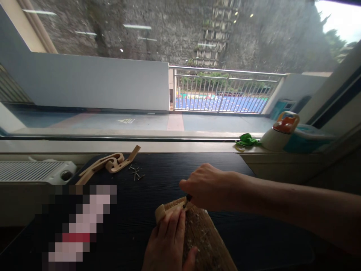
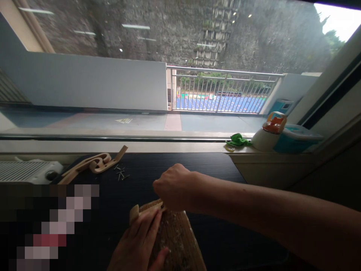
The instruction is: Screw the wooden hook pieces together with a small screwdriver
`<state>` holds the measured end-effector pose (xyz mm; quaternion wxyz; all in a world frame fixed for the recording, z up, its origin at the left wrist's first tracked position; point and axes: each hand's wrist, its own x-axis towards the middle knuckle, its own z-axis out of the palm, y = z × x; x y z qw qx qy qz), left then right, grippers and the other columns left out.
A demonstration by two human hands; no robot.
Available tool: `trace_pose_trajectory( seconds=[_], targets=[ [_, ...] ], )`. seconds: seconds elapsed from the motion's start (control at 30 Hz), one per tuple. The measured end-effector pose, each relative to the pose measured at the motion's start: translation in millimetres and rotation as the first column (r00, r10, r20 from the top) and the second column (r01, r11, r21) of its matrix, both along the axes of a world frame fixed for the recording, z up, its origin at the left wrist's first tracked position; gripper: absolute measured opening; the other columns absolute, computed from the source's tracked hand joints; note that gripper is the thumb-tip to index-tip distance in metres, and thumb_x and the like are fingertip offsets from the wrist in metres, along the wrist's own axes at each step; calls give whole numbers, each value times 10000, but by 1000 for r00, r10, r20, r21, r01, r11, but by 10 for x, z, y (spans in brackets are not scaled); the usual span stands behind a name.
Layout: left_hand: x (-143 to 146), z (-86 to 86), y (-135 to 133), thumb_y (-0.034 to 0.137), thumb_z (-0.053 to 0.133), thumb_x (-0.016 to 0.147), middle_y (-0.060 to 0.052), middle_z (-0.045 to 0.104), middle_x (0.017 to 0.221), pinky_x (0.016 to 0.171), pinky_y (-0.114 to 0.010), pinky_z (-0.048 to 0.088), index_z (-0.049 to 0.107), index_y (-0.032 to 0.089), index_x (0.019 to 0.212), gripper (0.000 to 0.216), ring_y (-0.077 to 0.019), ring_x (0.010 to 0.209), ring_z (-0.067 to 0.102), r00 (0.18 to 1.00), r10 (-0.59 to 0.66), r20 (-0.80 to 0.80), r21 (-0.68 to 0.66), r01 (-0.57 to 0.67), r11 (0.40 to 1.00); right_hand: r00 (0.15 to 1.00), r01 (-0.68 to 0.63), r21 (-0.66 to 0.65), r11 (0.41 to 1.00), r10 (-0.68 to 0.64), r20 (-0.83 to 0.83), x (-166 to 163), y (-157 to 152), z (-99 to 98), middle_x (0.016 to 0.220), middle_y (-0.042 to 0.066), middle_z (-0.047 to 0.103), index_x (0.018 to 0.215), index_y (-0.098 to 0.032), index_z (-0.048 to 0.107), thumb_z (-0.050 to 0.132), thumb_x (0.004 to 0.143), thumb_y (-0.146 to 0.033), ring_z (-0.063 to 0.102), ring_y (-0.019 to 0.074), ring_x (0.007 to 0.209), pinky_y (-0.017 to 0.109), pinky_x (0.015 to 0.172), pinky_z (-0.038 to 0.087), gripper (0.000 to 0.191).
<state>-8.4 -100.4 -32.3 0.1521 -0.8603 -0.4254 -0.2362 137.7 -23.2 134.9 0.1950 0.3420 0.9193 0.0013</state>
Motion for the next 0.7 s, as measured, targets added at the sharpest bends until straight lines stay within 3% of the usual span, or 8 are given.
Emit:
trace_pose_trajectory(
  seconds=[0.17, 0.47, 0.7],
  targets=[
    [12, 18, 4, 467, 545, 724, -100, 572, 1191, 738, -291, 474, 497, 111, 1207, 602, -227, 1062, 508, 999, 11, -38, 18, -10, 1000, 990, -134, -51, 990, 136, 36, -17, -20, 131, 736, 62, 677, 822, -124, 649, 558, 729, -75, 628, 176, 670, 236, 479, 340, 138],
    [-30, -72, 54, 521, 530, 726, -90, 575, 1187, 770, -285, 454, 528, 113, 1181, 612, -218, 1047, 507, 998, 7, -61, 38, -5, 999, 977, -205, -57, 977, 201, -68, 19, 118, -33, 674, 37, 657, 734, -125, 628, 537, 744, -75, 593, 139, 601, 252, 454, 275, 105],
    [-37, -109, 49, 514, 516, 745, -87, 550, 1210, 798, -284, 431, 517, 115, 1191, 598, -218, 1077, 479, 998, 1, -56, 31, 1, 1000, 960, -261, -109, 959, 246, -130, 50, 138, -17, 751, 32, 651, 787, -137, 622, 519, 778, -91, 578, 127, 673, 243, 538, 345, 113]
  ],
)
